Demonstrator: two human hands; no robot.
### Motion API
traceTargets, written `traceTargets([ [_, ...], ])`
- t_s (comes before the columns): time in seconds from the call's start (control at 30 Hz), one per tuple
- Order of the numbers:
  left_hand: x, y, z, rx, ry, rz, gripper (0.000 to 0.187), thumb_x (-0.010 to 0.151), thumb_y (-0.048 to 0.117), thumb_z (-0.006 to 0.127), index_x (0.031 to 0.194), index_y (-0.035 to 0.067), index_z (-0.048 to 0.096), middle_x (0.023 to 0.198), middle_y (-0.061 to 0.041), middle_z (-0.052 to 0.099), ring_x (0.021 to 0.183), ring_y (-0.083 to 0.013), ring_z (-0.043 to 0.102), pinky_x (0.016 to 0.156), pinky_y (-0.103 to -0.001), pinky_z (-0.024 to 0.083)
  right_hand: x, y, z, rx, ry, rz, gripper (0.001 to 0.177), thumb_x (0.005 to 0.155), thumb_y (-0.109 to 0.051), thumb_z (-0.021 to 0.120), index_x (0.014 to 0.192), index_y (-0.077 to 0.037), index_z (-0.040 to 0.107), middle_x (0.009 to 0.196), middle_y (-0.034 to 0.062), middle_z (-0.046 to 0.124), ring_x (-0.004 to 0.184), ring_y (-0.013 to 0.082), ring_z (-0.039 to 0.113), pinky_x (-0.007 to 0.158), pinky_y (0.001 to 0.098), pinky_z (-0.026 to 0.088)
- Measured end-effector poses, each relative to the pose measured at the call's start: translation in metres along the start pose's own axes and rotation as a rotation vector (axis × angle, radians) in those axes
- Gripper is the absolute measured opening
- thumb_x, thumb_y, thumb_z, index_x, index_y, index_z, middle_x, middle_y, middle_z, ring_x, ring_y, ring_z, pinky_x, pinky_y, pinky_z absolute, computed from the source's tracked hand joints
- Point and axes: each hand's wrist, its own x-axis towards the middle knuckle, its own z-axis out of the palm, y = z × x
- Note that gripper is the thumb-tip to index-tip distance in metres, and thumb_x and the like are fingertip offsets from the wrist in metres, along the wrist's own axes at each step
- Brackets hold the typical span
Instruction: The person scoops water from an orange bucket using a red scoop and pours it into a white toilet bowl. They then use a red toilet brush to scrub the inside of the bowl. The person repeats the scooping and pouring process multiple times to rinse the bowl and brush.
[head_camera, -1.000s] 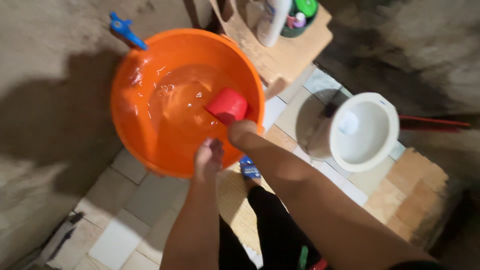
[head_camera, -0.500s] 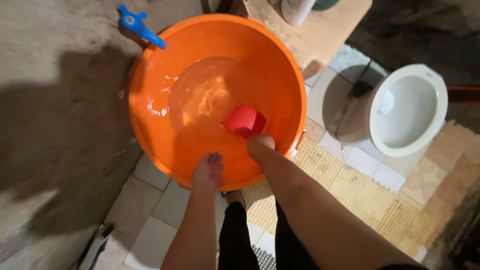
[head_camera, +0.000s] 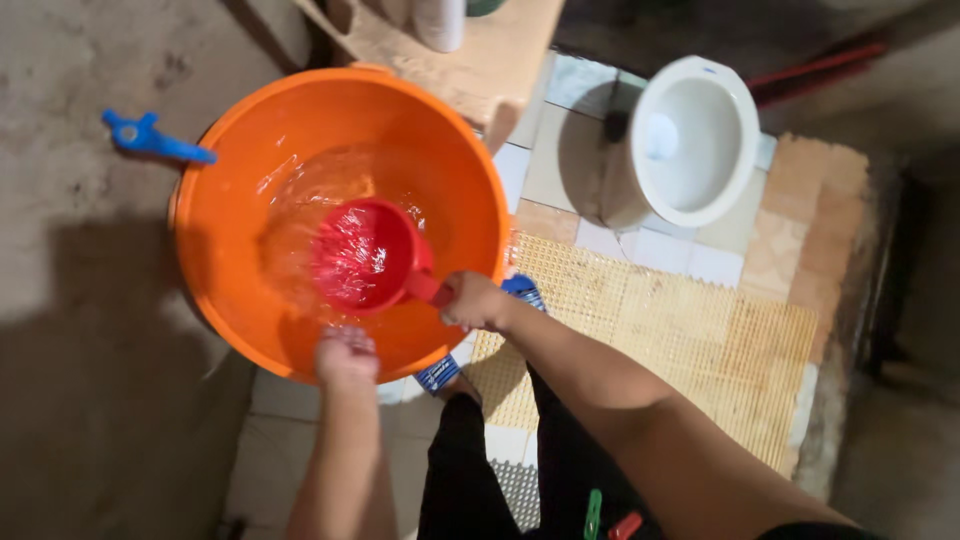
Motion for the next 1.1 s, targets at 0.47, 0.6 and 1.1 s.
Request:
traceTargets([
  [0.47, -0.206, -0.014, 0.284, 0.656, -0.423, -0.165, 0.05, 0.092, 0.007, 0.054, 0.142, 0.006, 0.049, 0.134, -0.014, 0.066, 0.119, -0.0332, 0.067, 0.094, -0.057, 0.054, -0.181, 0.066, -0.206, 0.117, 0.073, -0.378, 0.035, 0.071, -0.008, 0.084, 0.102, -0.001, 0.068, 0.078, 0.0078, 0.071, 0.067, 0.0163, 0.068, 0.059, 0.0329, 0.057],
  [0.6, -0.213, -0.135, 0.34, 0.562, -0.622, -0.194, 0.052, 0.09, 0.004, 0.057, 0.142, 0.0, 0.05, 0.13, -0.022, 0.066, 0.108, -0.0393, 0.067, 0.079, -0.056, 0.055, -0.196, 0.165, -0.323, 0.886, -0.049, -0.239, 0.039, 0.096, -0.037, 0.059, 0.096, -0.002, 0.075, 0.078, 0.0158, 0.074, 0.058, 0.0229, 0.063, 0.055, 0.0325, 0.053],
  [1.1, -0.302, -0.466, 0.582, 0.213, -0.65, -0.399, 0.046, 0.092, -0.003, 0.055, 0.137, -0.001, 0.048, 0.124, -0.022, 0.064, 0.105, -0.0389, 0.067, 0.091, -0.054, 0.057, -0.081, 0.262, -0.488, 1.695, 0.347, -0.106, 0.035, 0.096, -0.037, 0.051, 0.122, -0.016, 0.061, 0.118, 0.0083, 0.069, 0.11, 0.0272, 0.064, 0.091, 0.0464, 0.054],
])
